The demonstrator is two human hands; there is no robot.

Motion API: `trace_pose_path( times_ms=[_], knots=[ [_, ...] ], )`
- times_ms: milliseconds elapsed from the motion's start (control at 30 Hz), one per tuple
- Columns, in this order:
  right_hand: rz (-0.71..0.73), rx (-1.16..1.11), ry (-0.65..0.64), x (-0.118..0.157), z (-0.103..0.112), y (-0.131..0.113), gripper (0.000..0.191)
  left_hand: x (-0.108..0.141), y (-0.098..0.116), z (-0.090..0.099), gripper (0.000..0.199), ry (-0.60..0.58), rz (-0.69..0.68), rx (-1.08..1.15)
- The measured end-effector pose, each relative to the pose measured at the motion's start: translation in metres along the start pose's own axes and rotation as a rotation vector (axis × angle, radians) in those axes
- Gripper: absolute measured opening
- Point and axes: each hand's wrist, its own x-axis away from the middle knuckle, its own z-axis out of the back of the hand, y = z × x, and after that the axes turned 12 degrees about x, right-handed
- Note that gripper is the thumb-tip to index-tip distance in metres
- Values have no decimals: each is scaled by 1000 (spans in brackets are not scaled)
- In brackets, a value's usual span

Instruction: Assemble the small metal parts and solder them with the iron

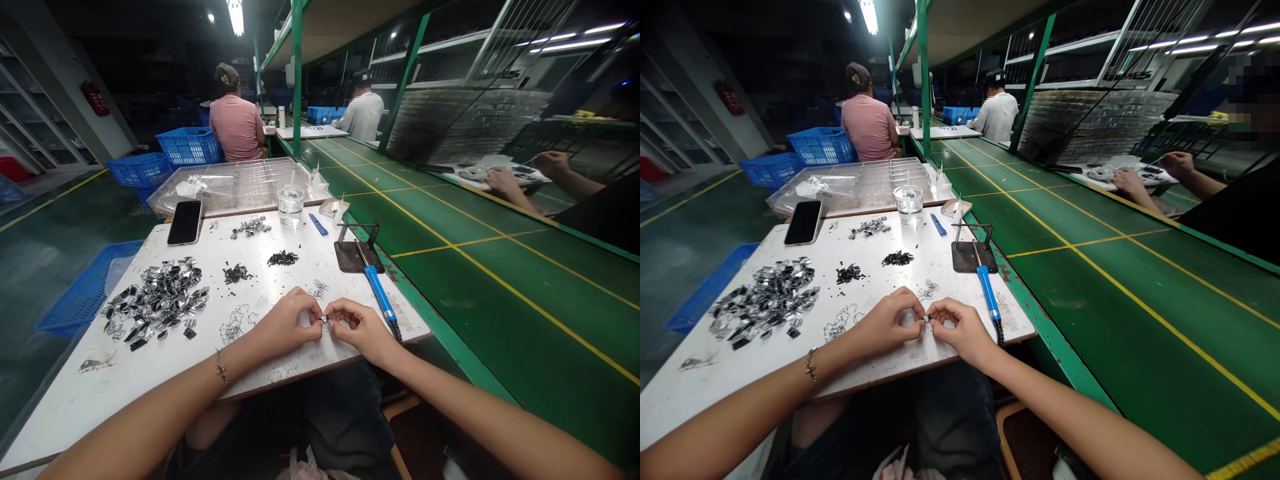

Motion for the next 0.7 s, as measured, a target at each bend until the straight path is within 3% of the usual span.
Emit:
trace_pose_path(
  times_ms=[200,433,700],
  knots=[
    [20,-71,-7,-2,3,-4,22,-4,-1,3,9,13,91,33],
    [70,-121,12,-1,4,-5,22,-6,0,7,13,4,104,60],
    [126,-80,36,-1,3,-3,16,-5,-2,9,11,-15,21,36]
  ],
)
